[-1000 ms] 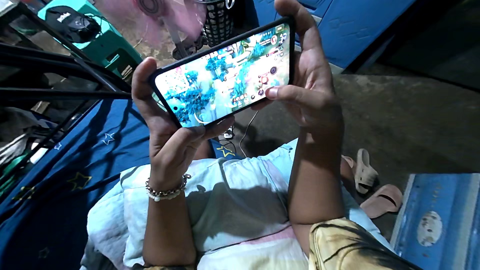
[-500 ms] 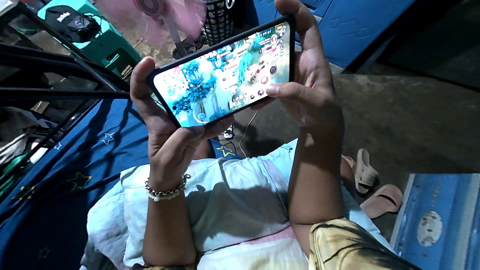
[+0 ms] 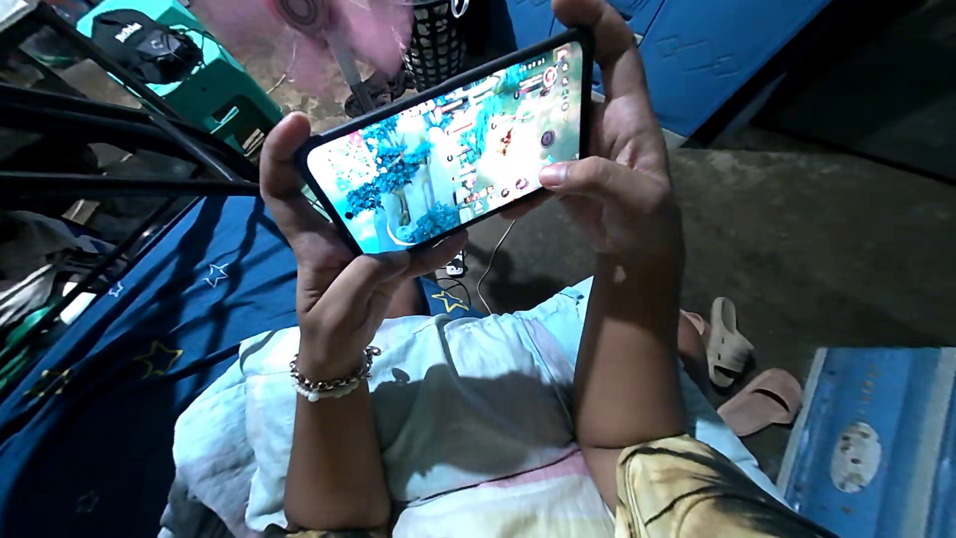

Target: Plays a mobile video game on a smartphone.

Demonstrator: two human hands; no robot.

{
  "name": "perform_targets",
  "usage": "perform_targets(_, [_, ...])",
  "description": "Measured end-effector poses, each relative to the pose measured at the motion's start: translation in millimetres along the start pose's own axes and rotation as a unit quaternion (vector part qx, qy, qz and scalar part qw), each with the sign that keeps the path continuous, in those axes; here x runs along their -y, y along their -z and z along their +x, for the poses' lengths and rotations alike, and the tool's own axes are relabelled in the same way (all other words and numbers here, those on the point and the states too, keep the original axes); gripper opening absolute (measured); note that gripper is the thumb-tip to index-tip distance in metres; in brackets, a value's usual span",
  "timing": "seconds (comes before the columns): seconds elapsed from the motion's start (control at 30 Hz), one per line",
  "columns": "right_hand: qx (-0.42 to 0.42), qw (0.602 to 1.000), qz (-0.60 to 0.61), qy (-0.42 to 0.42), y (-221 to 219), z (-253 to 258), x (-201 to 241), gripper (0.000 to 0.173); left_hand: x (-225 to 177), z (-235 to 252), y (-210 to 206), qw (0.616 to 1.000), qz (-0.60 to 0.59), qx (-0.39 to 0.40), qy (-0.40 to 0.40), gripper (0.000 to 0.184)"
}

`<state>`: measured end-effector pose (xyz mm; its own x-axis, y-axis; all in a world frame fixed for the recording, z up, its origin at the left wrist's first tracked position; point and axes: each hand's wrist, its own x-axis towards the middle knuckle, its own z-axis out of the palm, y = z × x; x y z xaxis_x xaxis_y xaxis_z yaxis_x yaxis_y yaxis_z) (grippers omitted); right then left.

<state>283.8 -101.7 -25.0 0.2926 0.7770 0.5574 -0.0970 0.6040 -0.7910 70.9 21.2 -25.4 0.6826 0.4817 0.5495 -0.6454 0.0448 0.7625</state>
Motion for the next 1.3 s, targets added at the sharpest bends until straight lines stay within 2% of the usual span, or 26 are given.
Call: perform_targets(1.3, [0.002,1.000,0.001,0.016,1.5,2.2,-2.1,0.091,-0.1,1.0,-0.5,1.000,0.002,-0.001,-0.005,0.093])
